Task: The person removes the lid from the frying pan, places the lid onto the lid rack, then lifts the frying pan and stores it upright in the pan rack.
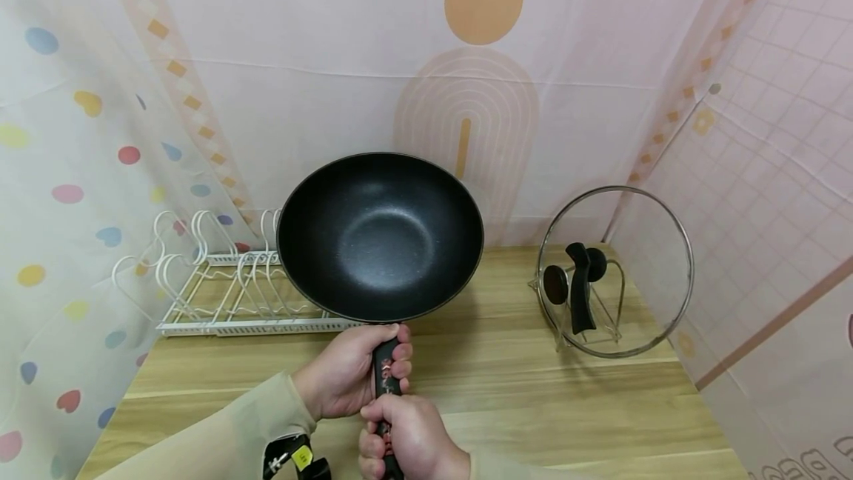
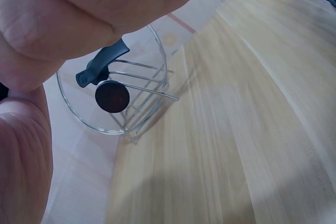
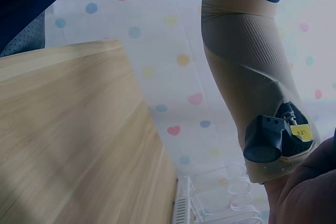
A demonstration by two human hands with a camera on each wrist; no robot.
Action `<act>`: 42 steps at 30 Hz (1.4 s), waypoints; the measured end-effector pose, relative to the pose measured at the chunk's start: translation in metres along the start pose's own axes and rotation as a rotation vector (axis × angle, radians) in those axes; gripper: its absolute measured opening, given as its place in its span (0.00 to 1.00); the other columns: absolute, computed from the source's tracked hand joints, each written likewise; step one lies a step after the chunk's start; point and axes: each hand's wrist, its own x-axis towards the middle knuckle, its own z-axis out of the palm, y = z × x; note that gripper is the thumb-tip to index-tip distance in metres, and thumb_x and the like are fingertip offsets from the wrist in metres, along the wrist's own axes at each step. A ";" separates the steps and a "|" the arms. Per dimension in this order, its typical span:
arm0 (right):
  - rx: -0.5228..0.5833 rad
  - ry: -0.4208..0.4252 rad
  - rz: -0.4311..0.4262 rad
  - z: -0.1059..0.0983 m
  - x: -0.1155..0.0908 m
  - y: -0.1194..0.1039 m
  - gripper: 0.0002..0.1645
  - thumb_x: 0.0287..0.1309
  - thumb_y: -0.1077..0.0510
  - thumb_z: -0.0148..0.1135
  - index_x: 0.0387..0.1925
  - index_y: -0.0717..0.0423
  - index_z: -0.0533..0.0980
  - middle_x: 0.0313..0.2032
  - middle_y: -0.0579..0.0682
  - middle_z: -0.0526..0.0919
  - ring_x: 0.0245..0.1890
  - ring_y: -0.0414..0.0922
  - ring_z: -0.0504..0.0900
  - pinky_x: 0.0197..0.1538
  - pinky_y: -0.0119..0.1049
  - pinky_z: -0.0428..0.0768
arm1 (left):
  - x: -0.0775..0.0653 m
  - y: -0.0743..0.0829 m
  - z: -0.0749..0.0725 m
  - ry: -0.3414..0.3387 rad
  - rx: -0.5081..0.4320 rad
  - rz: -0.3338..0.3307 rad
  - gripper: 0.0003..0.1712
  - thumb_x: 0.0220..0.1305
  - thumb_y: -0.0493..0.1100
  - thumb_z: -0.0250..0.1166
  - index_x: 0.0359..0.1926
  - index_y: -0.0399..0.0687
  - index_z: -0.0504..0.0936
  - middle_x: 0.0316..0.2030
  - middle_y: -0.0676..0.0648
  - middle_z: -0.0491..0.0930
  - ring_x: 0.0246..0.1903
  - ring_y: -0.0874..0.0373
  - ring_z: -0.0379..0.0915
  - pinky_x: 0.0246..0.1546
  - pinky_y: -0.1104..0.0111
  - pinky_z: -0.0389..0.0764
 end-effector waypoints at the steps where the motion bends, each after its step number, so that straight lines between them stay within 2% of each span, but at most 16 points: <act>1: -0.002 0.002 -0.001 0.000 0.000 0.000 0.15 0.65 0.59 0.45 0.21 0.47 0.64 0.15 0.39 0.61 0.15 0.36 0.61 0.24 0.25 0.62 | -0.001 0.000 0.000 -0.001 -0.001 0.001 0.13 0.85 0.48 0.42 0.41 0.53 0.71 0.29 0.58 0.72 0.29 0.66 0.72 0.41 0.71 0.83; 13: -0.021 0.016 -0.004 0.008 0.002 0.002 0.14 0.65 0.58 0.45 0.22 0.47 0.65 0.16 0.39 0.62 0.15 0.37 0.62 0.24 0.25 0.62 | -0.009 0.003 0.000 -0.005 -0.008 0.005 0.15 0.86 0.48 0.40 0.41 0.54 0.70 0.29 0.58 0.72 0.29 0.66 0.72 0.41 0.71 0.83; 20: -0.029 0.003 -0.036 0.011 0.003 0.001 0.14 0.64 0.59 0.46 0.21 0.48 0.64 0.15 0.40 0.61 0.15 0.38 0.61 0.24 0.26 0.63 | -0.013 0.006 -0.001 -0.006 0.004 0.020 0.15 0.86 0.48 0.40 0.41 0.54 0.70 0.30 0.58 0.72 0.29 0.66 0.72 0.41 0.72 0.83; 32: -0.035 -0.067 -0.014 0.013 0.005 -0.002 0.19 0.66 0.57 0.46 0.17 0.48 0.62 0.16 0.39 0.61 0.16 0.37 0.62 0.26 0.25 0.65 | -0.019 0.009 -0.002 0.018 -0.003 0.034 0.14 0.86 0.48 0.40 0.43 0.53 0.70 0.29 0.58 0.72 0.28 0.66 0.71 0.41 0.72 0.82; 42: 0.000 -0.193 0.031 0.012 0.008 -0.005 0.15 0.71 0.55 0.43 0.25 0.46 0.66 0.18 0.38 0.65 0.18 0.35 0.66 0.29 0.26 0.70 | -0.025 0.012 -0.005 0.048 0.010 0.051 0.12 0.86 0.48 0.41 0.43 0.53 0.69 0.29 0.58 0.71 0.27 0.66 0.70 0.39 0.72 0.80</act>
